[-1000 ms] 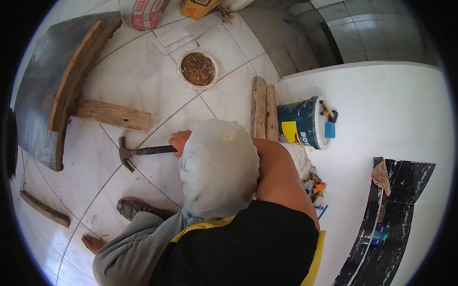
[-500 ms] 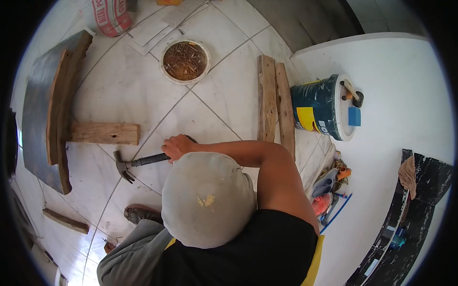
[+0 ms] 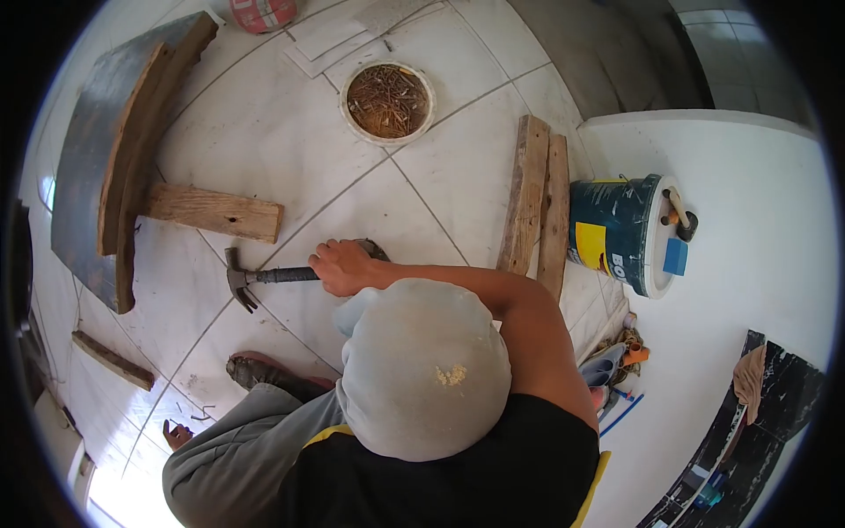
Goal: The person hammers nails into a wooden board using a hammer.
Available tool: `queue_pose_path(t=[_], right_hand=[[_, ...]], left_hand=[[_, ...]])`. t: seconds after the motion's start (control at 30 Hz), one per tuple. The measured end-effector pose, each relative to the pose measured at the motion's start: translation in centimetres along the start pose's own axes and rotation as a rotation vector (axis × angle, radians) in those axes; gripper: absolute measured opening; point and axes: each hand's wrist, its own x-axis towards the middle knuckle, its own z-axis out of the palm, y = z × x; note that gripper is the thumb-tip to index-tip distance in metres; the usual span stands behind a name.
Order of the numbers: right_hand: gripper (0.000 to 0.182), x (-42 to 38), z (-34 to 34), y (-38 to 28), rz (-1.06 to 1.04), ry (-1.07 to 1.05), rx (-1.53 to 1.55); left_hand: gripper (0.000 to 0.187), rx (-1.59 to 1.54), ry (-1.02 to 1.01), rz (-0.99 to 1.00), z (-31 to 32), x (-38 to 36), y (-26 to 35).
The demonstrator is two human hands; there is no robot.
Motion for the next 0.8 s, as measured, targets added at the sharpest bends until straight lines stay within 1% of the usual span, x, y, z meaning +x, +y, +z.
queue_pose_path(t=[0.03, 0.07, 0.1, 0.13, 0.2, 0.23, 0.27, 0.3, 0.33, 0.37, 0.4, 0.43, 0.47, 0.53, 0.57, 0.6, 0.63, 0.67, 0.73, 0.77, 0.8], right_hand=[[0.033, 0.2, 0.1, -0.4, -0.029, 0.058, -0.001], [0.033, 0.4, 0.4, -0.7, -0.05, 0.044, -0.005], [0.033, 0.6, 1.0, -1.2, 0.051, 0.059, 0.124], [0.033, 1.1, 1.4, -2.0, 0.138, 0.064, 0.249], [0.028, 0.7, -0.4, -3.0, 0.157, 0.072, 0.38], [0.03, 0.8, -1.8, -3.1, 0.187, -0.024, 0.44], [0.032, 0.9, -3.0, -3.4, 0.233, -0.117, 0.496], [0.034, 0.4, -4.2, -3.7, 0.183, -0.122, 0.585], [0.036, -0.3, -5.0, -4.2, 0.152, -0.125, 0.678], [0.036, -0.9, -5.6, -4.6, 0.134, -0.141, 0.665], [0.037, -1.4, -6.2, -4.9, 0.118, -0.048, 0.697], [0.038, -1.7, -6.5, -5.1, 0.109, 0.047, 0.734], [0.038, -1.3, -6.8, -5.1, 0.102, 0.044, 0.722], [0.026, -0.3, -7.8, -4.5, 0.197, 0.098, 0.905], [0.022, 0.1, -8.3, -4.3, 0.216, 0.126, 0.88], [0.022, 0.3, -8.2, -3.8, 0.221, 0.128, 0.861], [0.021, 0.5, -7.7, -3.3, 0.235, 0.179, 0.869], [0.021, 0.7, -7.3, -2.7, 0.246, 0.226, 0.881], [0.021, 1.1, -7.4, -2.9, 0.242, 0.247, 0.858], [0.021, 1.2, -7.4, -3.1, 0.25, 0.28, 0.845], [0.021, 1.5, -7.5, -3.3, 0.253, 0.278, 0.847]], left_hand=[[0.048, -0.038, -0.019, 0.092, 0.2, 0.0, 2.6], [0.061, -0.126, 0.009, 0.232, 1.2, -2.8, 9.7], [0.055, -0.095, -0.089, 0.348, 0.7, -2.4, 12.9], [0.049, -0.066, -0.16, 0.394, 1.2, -3.1, 18.1], [0.038, -0.107, -0.328, 0.475, 2.7, -6.8, 29.8], [0.037, -0.139, -0.429, 0.474, 3.8, -7.5, 34.0], [0.037, -0.084, -0.49, 0.564, 4.9, -7.7, 37.6], [0.036, -0.092, -0.543, 0.629, 6.2, -8.6, 41.2], [0.033, -0.048, -0.6, 0.734, 7.5, -7.9, 43.7], [0.031, 0.064, -0.567, 0.829, 9.3, -6.7, 45.7], [0.03, 0.021, -0.599, 0.835, 10.9, -6.3, 47.8], [0.03, -0.073, -0.622, 0.811, 12.9, -5.7, 49.3], [0.03, -0.169, -0.643, 0.792, 15.1, -4.6, 50.4], [0.028, -0.446, -0.721, 0.8, 20.7, -2.0, 50.6], [0.028, -0.46, -0.731, 0.802, 22.5, -1.7, 50.3], [0.025, -0.25, -0.598, 0.905, 23.8, -1.2, 50.1], [0.023, -0.04, -0.456, 0.987, 24.7, -0.8, 49.8], [0.023, -0.054, -0.452, 0.978, 25.3, -0.2, 49.3], [0.017, 0.033, -0.297, 1.15, 25.2, 1.5, 48.5], [0.017, 0.035, -0.297, 1.145, 25.2, 2.3, 48.1], [0.017, 0.01, -0.315, 1.222, 25.2, 2.8, 47.9]])
